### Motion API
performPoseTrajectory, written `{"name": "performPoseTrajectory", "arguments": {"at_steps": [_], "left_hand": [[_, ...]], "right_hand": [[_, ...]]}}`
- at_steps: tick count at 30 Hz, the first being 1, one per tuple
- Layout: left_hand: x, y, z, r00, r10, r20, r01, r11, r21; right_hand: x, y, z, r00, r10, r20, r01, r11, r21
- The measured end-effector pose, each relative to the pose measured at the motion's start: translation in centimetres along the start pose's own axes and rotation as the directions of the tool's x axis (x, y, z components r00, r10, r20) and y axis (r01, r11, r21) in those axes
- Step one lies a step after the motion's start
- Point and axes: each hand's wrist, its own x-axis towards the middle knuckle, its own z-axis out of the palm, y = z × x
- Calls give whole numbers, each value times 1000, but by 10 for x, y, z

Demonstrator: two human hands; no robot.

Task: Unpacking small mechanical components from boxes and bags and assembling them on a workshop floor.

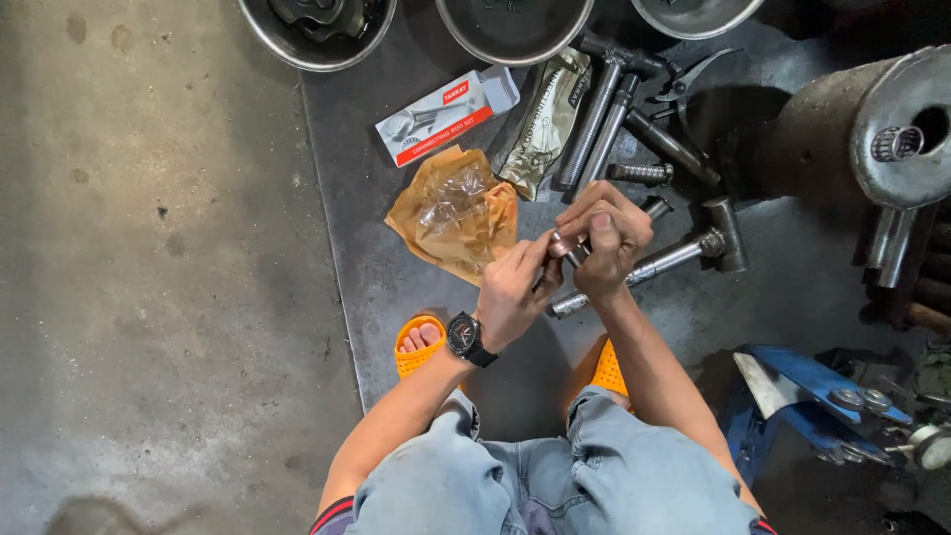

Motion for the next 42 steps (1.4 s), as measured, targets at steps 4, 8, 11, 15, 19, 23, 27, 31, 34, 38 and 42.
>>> {"name": "performPoseTrajectory", "arguments": {"at_steps": [4,8,11,15,19,23,27,31,34,38,42], "left_hand": [[11,11,-10,990,-141,25,143,981,-130],[11,13,-18,979,-196,59,202,973,-114],[12,18,-13,930,-355,91,364,866,-342],[-9,-14,-11,761,-442,475,633,347,-692],[1,20,-10,800,-485,355,573,792,-211],[-6,28,-2,847,-507,162,529,835,-152],[-7,31,-1,814,-547,194,580,773,-256],[-24,17,-6,694,-651,308,710,547,-444],[-19,24,-17,691,-555,463,703,365,-611],[-23,25,-17,664,-357,657,696,-28,-718],[-24,33,-11,483,-327,812,764,-295,-573]], "right_hand": [[3,-8,0,995,98,4,-98,995,-28],[-9,-13,-5,919,384,87,-393,891,225],[-1,-33,-9,873,460,161,-488,828,276],[0,-48,-24,856,469,219,-517,793,321],[-8,-44,-30,863,355,358,-473,817,330],[-17,-43,-32,874,381,301,-468,826,314],[-29,-37,-34,876,391,283,-475,801,364],[-11,-50,-54,769,323,552,-578,720,384],[-8,-48,-73,682,234,692,-529,812,247],[-19,-41,-81,618,254,744,-611,750,251],[-33,-39,-83,574,457,679,-713,686,142]]}}
